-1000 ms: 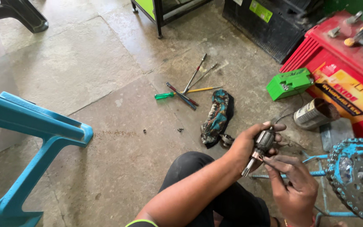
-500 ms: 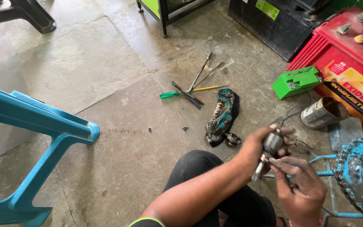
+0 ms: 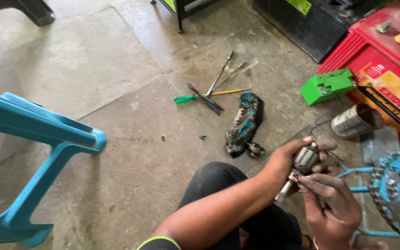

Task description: The person sits on the floor and works on a small cylindrical mechanical component, likely a starter motor. They use a yellow screwdriver to manipulate internal parts and search through a plastic box of small hardware for a specific piece to install.

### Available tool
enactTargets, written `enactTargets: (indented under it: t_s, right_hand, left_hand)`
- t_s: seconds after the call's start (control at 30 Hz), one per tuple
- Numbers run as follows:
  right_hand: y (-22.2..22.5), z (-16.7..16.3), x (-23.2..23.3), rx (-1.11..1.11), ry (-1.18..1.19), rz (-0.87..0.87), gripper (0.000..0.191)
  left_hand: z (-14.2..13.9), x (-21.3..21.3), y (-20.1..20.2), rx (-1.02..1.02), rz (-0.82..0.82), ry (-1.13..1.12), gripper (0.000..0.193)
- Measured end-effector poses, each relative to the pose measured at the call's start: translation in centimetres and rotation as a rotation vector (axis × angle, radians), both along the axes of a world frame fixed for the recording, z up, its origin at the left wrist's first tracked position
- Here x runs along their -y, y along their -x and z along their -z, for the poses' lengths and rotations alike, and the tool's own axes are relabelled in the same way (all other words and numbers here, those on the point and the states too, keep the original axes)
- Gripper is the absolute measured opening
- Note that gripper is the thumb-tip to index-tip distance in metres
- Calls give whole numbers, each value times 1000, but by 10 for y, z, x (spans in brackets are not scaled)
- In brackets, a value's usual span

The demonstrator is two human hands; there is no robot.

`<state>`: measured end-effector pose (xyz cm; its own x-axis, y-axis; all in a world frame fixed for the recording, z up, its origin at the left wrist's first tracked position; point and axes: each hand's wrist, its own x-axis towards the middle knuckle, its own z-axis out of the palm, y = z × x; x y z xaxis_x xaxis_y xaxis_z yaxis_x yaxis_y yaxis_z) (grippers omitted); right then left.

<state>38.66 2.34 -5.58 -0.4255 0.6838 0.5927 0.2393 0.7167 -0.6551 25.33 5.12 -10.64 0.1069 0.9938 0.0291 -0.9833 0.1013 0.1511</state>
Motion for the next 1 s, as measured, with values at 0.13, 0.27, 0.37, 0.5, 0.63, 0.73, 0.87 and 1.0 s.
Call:
enactTargets:
  t_s: [0.13, 0.27, 0.37, 0.5, 0.63, 0.73, 0.87, 1.0]
  right_hand:
    - [0, -9, 4, 7, -20, 3, 15]
    - [1, -19, 7, -23, -117, -45, 16]
    - [-7, -29, -8, 141, -35, -77, 17]
    - [-13, -15, -26, 131, -5, -28, 17]
    - [-16, 40, -40, 266, 173, 95, 12]
    - [-11, 101, -57, 739, 328, 138, 20]
    - [2, 177, -61, 988, 434, 123, 31]
    - [9, 197, -70, 1086, 379, 183, 30]
  left_hand:
    - [-10, 6, -2, 43, 5, 10, 46]
    - [-19, 11, -5, -111, -6, 201, 46]
    - [-25, 9, 6, 14, 4, 200, 44]
    - [-27, 6, 27, 1, -149, 99, 45]
    - [-17, 1, 31, 31, -169, 119, 54]
    - [-2, -8, 18, 98, -166, 243, 60]
    - [11, -18, -1, 80, -154, 416, 48]
    - [3, -20, -2, -8, -239, 476, 43]
